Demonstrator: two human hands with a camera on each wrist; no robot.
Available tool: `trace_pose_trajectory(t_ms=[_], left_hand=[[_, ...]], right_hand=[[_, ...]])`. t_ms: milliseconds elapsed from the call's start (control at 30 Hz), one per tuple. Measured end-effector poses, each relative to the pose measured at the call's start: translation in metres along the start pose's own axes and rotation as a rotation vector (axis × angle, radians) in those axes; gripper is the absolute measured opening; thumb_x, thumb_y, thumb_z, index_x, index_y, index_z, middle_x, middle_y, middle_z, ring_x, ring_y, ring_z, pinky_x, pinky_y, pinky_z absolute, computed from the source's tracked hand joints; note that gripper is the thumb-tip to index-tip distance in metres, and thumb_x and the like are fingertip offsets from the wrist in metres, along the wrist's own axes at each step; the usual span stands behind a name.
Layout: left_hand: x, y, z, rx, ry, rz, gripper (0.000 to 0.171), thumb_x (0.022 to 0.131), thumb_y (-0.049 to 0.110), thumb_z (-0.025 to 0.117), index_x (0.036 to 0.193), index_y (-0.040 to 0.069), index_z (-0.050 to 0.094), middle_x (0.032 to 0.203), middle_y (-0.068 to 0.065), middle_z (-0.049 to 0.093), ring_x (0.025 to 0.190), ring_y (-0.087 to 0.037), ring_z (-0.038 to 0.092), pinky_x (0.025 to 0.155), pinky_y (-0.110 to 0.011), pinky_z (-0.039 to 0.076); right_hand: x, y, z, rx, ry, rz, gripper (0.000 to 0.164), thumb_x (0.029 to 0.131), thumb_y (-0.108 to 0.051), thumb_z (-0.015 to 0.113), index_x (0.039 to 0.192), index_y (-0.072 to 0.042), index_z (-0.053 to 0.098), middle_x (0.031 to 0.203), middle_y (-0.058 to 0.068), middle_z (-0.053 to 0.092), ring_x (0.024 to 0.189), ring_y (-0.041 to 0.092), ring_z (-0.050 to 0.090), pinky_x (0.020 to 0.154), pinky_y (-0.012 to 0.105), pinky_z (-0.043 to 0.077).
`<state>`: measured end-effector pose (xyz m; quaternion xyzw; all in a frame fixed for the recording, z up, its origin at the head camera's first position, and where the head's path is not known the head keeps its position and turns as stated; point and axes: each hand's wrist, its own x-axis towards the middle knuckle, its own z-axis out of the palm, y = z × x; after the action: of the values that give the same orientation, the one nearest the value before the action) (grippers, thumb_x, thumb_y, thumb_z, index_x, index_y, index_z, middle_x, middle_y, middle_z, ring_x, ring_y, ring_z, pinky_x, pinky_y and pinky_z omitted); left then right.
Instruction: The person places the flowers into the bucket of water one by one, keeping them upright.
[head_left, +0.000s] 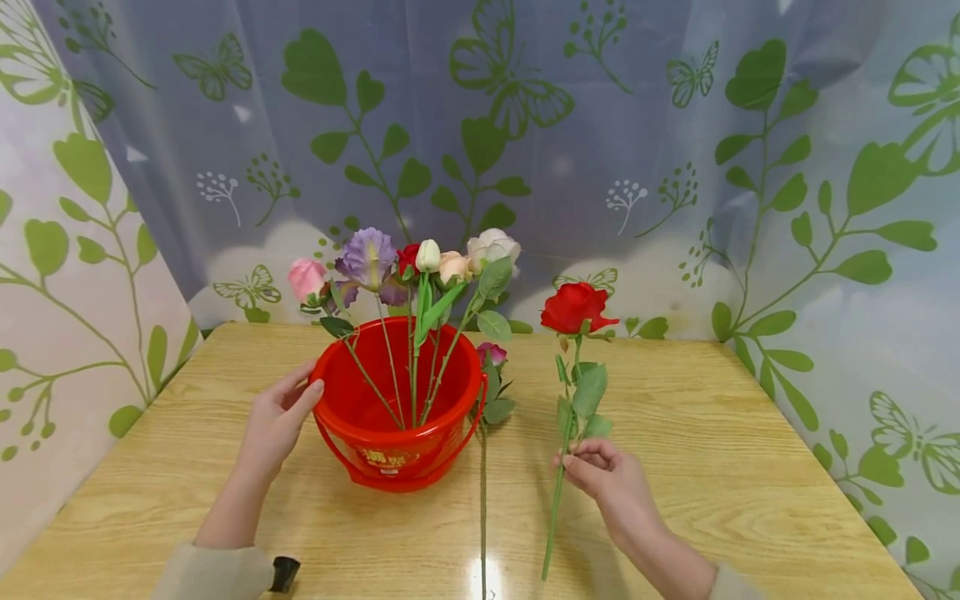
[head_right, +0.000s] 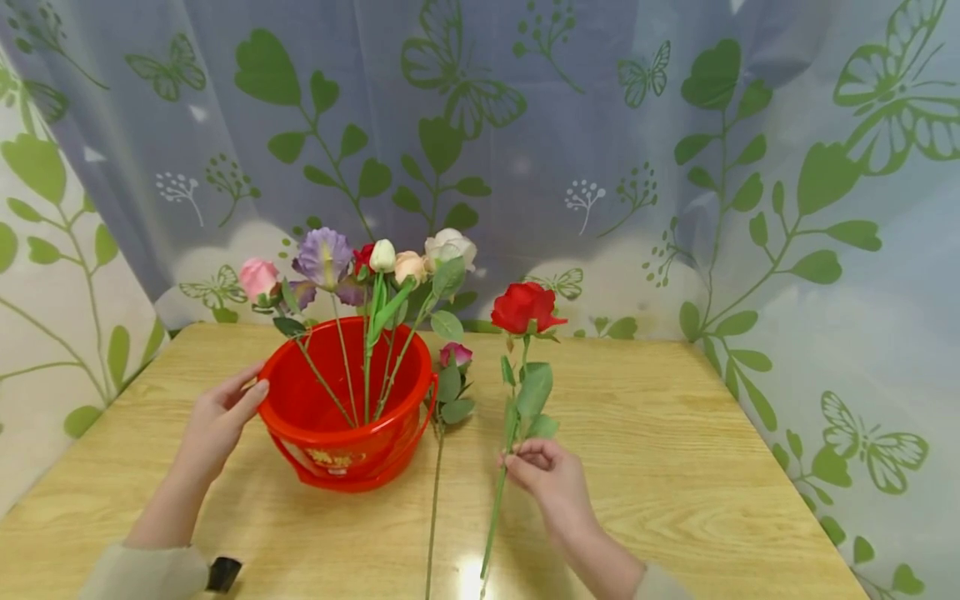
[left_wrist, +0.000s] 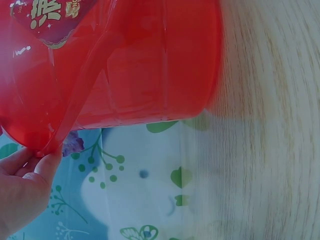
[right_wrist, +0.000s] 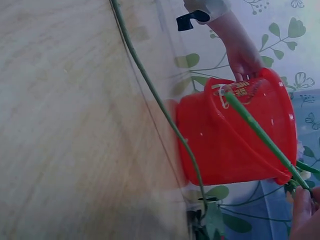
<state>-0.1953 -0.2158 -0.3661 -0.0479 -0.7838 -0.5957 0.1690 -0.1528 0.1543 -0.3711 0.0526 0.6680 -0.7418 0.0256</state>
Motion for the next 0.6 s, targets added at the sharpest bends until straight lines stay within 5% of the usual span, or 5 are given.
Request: trace_pose_trajectory(t_ms=[600], left_hand=[[0.000,0.000,-0.001,0.015,-0.004,0.007,0.045,0.090,0.018,0.052,0.125,-0.009,0.043,0.121,-0.024,0.047,0.086,0.010,0.050,0.074,-0.010,0.042]], right_hand=[[0.014,-0.047,0.007,0.025,-0.005,-0.234,0.009,0.081,0.004,0.059,0.089,0.000,0.055,0.082,0.003,0.066,0.082,0.016,0.063,0.074,0.027,0.049]])
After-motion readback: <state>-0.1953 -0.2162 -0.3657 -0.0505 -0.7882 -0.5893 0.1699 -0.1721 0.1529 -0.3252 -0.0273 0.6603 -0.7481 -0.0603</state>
